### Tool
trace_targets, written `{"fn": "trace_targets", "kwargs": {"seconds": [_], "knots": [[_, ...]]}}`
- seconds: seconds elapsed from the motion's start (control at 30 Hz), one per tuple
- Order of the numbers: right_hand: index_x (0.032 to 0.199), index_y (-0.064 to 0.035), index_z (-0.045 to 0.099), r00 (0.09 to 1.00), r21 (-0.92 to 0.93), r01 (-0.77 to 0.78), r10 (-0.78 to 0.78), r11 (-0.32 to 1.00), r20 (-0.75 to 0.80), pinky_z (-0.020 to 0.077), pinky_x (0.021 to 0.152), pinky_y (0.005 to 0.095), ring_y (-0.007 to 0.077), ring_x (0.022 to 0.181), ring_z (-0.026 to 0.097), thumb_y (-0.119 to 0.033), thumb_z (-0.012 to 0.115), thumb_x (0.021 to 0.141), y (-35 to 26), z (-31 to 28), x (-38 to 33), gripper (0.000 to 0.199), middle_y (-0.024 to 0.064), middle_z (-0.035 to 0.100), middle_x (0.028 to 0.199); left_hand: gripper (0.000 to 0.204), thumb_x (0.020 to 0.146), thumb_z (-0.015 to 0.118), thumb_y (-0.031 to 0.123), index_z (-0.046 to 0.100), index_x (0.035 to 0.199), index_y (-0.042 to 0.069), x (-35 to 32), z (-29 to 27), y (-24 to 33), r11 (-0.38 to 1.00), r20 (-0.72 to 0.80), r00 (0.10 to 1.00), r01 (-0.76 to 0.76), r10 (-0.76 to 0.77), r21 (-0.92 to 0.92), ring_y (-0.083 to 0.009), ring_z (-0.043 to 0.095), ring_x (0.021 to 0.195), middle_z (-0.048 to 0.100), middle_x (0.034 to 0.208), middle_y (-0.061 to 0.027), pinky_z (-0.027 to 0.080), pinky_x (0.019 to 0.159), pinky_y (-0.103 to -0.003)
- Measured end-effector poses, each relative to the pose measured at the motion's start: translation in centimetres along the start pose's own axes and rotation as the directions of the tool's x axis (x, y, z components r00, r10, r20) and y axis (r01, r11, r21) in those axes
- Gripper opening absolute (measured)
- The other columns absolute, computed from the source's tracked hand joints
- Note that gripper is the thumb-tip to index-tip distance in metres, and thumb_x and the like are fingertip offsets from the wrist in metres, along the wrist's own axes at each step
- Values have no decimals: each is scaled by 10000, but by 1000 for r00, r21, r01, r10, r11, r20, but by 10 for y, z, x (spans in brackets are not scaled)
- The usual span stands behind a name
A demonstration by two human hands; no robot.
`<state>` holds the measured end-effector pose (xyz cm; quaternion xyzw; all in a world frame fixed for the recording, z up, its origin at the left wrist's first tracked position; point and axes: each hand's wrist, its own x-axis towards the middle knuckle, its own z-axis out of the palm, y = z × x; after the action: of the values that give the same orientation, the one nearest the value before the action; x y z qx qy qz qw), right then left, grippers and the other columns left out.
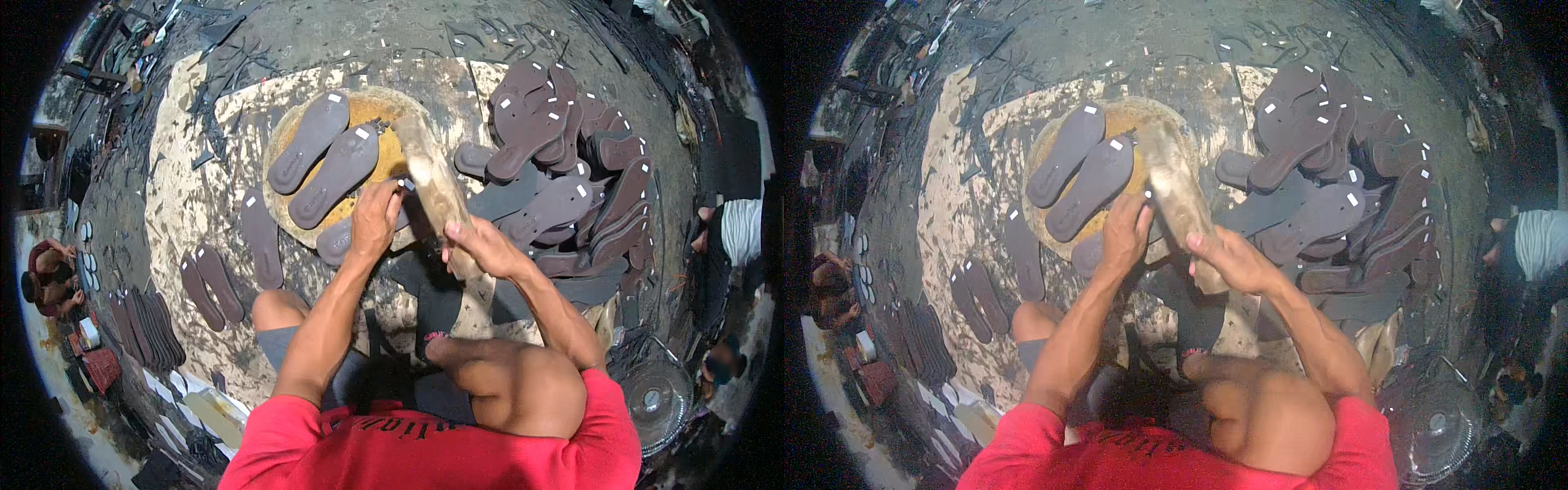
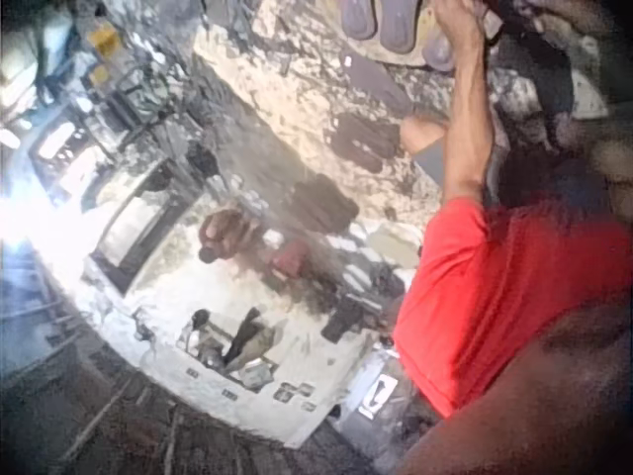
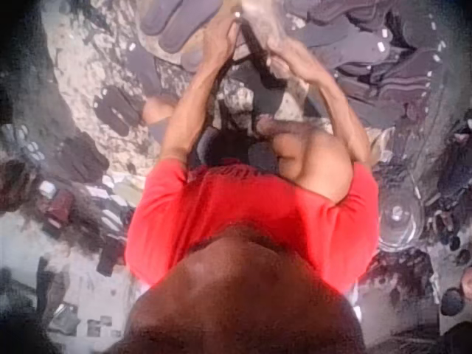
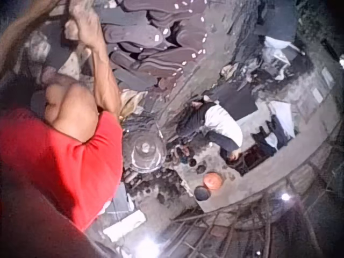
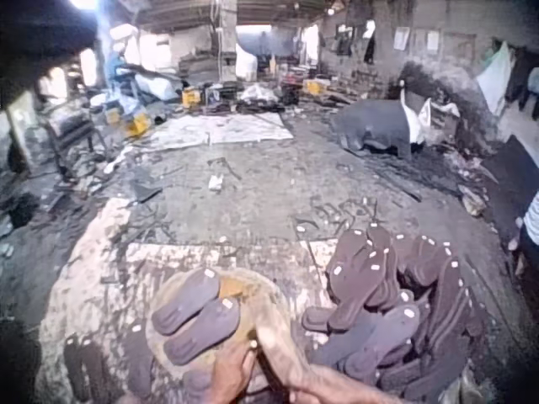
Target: The person sits on the floor and uses a wooden block to repeatedly strike and trim the edges of grey shoe soles. They handle the soles one at a time, placing them on a circular wooden board and striking them against the block to shape the edges.
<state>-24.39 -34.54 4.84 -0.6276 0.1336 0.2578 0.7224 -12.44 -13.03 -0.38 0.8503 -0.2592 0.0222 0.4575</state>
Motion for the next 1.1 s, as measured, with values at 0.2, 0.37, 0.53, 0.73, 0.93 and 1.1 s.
{"fn": "trace_targets", "kwargs": {"seconds": [0.2, 0.37, 0.53, 0.73, 0.93, 1.1], "knots": [[1092, -39, 618, 950, 51, -294, 298, 954, -92, 572, 648, 321, 148, 702, 674, -509, 537, 1059, 9, 10, 9, 478, 68, 682, 822, 257, 1045, 631, 257, 687, 1065, 8, 50, -39, -6, 767, -283, 749, 435, -599, -472, -174, 669, 827, 702, 918, -96, 535, 781, -358], [1092, -31, 601, 970, 179, -230, 240, 957, -39, 573, 644, 320, 180, 669, 684, -508, 526, 1062, 17, 4, 6, 483, 74, 689, 824, 355, 1062, 589, 361, 706, 1132, 33, 94, -49, -55, 842, -75, 856, 483, -512, -241, -134, 707, 786, 729, 895, -67, 544, 763, -310], [1196, -30, 567, 967, 213, -255, 255, 943, 24, 569, 676, 316, 164, 738, 671, -507, 520, 1066, -51, -1, 8, 497, 76, 664, 862, 360, 1049, 605, 376, 724, 1132, 46, 89, -43, -69, 846, -71, 852, 500, -519, -186, -124, 713, 828, 749, 880, -60, 532, 753, -304], [1112, -3, 636, 950, -202, 172, -217, 964, -223, 553, 672, 308, 150, 745, 670, -577, 548, 1025, -234, 15, 4, 588, 80, 685, 852, 292, 1022, 642, 321, 731, 1094, 52, 88, -44, -52, 923, -181, 905, 372, -384, -99, -243, 720, 829, 744, 898, -124, 531, 761, -366], [1233, -10, 595, 820, -548, 483, -572, 683, 10, 512, 903, 396, 220, 963, 634, -584, 571, 1009, -176, 40, 64, 617, 116, 659, 1068, 156, 954, 648, 84, 695, 1058, -21, 74, -31, -63, 986, -196, 966, 165, -169, -33, -366, 660, 905, 696, 963, -187, 517, 813, -462], [1322, 25, 597, 963, -150, -200, 222, 968, 151, 452, 1046, 412, 290, 1180, 590, -628, 550, 1008, -76, -9, 110, 725, 198, 654, 1246, 253, 880, 626, -19, 641, 1133, -26, 72, -30, -66, 969, -121, 990, 98, -71, 228, -402, 634, 982, 671, 1041, -205, 496, 904, -481]]}}
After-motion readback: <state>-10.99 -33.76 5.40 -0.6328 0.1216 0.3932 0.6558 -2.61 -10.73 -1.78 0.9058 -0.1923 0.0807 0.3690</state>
